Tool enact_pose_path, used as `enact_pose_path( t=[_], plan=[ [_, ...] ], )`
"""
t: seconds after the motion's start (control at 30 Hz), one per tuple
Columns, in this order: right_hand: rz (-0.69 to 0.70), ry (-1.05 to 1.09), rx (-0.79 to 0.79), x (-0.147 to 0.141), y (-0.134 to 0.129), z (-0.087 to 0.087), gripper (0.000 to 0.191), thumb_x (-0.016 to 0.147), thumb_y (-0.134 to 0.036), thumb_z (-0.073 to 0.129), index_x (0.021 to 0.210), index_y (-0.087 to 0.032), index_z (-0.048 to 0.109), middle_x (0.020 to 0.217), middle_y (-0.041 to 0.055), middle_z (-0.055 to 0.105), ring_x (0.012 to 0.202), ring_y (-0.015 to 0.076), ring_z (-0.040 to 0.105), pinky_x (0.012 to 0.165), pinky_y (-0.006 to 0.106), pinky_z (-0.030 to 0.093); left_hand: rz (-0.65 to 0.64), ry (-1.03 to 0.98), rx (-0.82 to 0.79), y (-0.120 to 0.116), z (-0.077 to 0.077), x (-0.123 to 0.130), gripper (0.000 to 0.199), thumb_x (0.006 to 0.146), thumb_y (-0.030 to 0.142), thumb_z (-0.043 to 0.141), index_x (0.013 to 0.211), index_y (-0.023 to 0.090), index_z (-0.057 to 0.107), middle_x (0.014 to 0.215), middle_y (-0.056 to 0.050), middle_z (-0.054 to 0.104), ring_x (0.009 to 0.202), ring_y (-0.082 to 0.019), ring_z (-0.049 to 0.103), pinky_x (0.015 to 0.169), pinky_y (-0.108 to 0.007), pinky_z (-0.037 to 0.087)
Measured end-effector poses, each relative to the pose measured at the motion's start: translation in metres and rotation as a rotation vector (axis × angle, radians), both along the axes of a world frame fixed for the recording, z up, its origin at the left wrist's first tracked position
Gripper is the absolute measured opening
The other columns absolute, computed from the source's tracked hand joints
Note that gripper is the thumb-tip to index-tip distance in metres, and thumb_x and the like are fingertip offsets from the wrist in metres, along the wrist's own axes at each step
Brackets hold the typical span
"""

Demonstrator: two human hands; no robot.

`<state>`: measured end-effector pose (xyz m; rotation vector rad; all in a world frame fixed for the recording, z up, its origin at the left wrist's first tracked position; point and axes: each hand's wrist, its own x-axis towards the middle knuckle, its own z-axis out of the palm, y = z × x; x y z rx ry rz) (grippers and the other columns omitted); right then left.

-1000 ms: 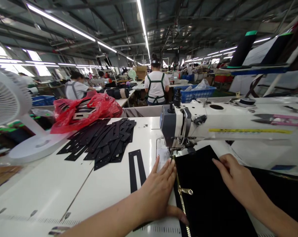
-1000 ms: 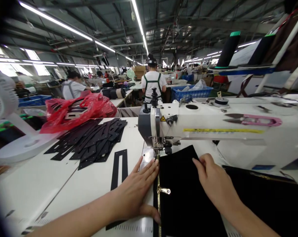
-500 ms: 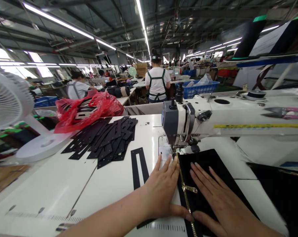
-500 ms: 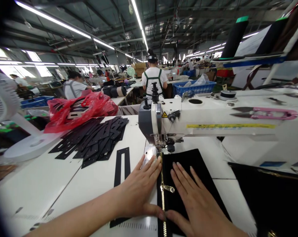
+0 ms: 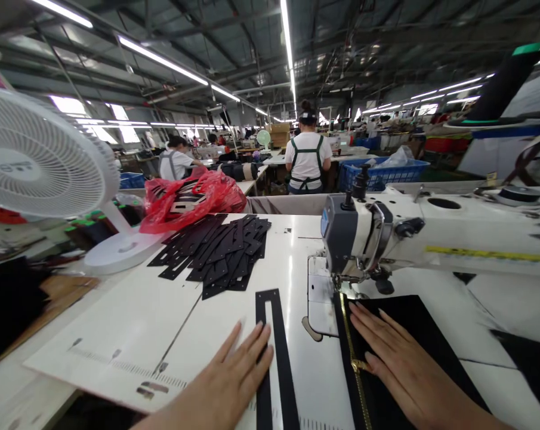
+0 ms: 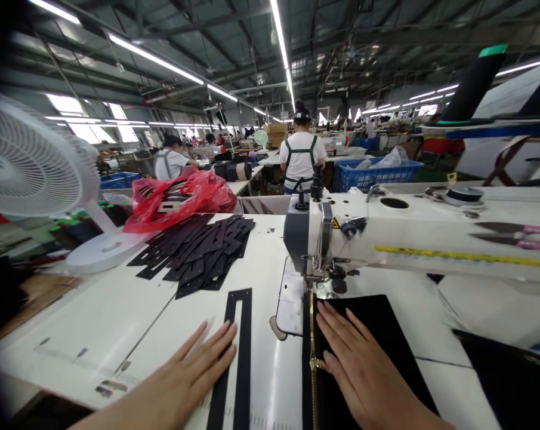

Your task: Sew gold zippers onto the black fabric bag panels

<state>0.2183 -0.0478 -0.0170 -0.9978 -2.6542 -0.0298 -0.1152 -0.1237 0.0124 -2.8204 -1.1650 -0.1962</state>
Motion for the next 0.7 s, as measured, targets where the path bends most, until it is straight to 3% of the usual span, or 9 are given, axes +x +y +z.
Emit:
enact_pose_path(
  t=[0.07, 0.13, 0.3, 0.4, 0.5, 0.6, 0.7],
  plan=[
    [0.007, -0.003, 0.055, 0.000, -0.001, 0.000, 0.057, 0.093, -0.025, 0.038, 0.145, -0.019, 0.016, 0.145, 0.0080, 0.029, 0.131, 0.0237, 0.031, 0.103, 0.049, 0.036, -0.044, 0.029, 0.118, -0.014, -0.014, -0.002, 0.057, 0.089, 0.024, 0.056, 0.140, 0.017, 0.032, 0.140, -0.012, 0.040, 0.131, -0.029, 0.033, 0.107, -0.047, 0.030],
    [0.003, -0.005, 0.103, -0.001, -0.002, 0.001, 0.057, 0.092, -0.027, 0.040, 0.145, -0.018, 0.020, 0.144, 0.0085, 0.031, 0.130, 0.0243, 0.034, 0.101, 0.048, 0.039, -0.066, -0.005, 0.183, -0.019, -0.024, 0.000, 0.040, 0.093, 0.018, 0.046, 0.133, 0.019, 0.043, 0.134, -0.006, 0.050, 0.129, -0.025, 0.038, 0.106, -0.040, 0.035],
    [-0.048, 0.051, 0.137, -0.005, 0.003, 0.003, 0.043, 0.092, -0.024, 0.038, 0.134, -0.016, 0.043, 0.136, 0.0086, 0.046, 0.121, 0.0231, 0.047, 0.093, 0.043, 0.047, 0.029, -0.329, 0.181, 0.003, -0.031, -0.006, 0.037, 0.099, 0.026, 0.029, 0.128, 0.019, 0.049, 0.119, -0.010, 0.060, 0.111, -0.020, 0.055, 0.089, -0.029, 0.051],
    [-0.058, 0.059, 0.166, -0.008, 0.007, 0.006, 0.039, 0.091, -0.018, 0.037, 0.127, -0.014, 0.052, 0.132, 0.0103, 0.050, 0.117, 0.0228, 0.051, 0.090, 0.041, 0.049, 0.106, -0.394, 0.122, 0.019, -0.024, -0.006, 0.035, 0.098, 0.021, 0.029, 0.122, 0.021, 0.054, 0.117, -0.010, 0.061, 0.101, -0.019, 0.059, 0.085, -0.031, 0.054],
    [-0.033, -0.014, 0.217, -0.010, 0.007, 0.009, 0.042, 0.088, -0.013, 0.038, 0.127, -0.012, 0.051, 0.132, 0.0118, 0.049, 0.121, 0.0244, 0.047, 0.094, 0.045, 0.046, 0.089, -0.440, 0.217, 0.028, -0.009, 0.010, 0.034, 0.096, 0.017, 0.031, 0.124, 0.018, 0.051, 0.117, -0.012, 0.061, 0.108, -0.020, 0.057, 0.087, -0.034, 0.052],
    [-0.019, -0.072, 0.228, -0.012, 0.004, 0.008, 0.044, 0.087, -0.012, 0.037, 0.129, -0.010, 0.048, 0.133, 0.0139, 0.047, 0.124, 0.0248, 0.044, 0.097, 0.048, 0.043, -0.013, -0.475, 0.284, 0.035, 0.006, 0.046, 0.037, 0.094, 0.016, 0.033, 0.129, 0.011, 0.045, 0.122, -0.017, 0.057, 0.114, -0.021, 0.055, 0.089, -0.033, 0.052],
    [-0.028, -0.072, 0.199, -0.013, 0.002, 0.006, 0.044, 0.088, -0.014, 0.035, 0.131, -0.009, 0.045, 0.134, 0.0157, 0.046, 0.125, 0.0238, 0.041, 0.097, 0.047, 0.043, -0.085, -0.413, 0.296, 0.048, 0.009, 0.088, 0.034, 0.092, 0.014, 0.036, 0.122, 0.005, 0.049, 0.120, -0.020, 0.058, 0.111, -0.023, 0.057, 0.089, -0.033, 0.053]
  ],
)
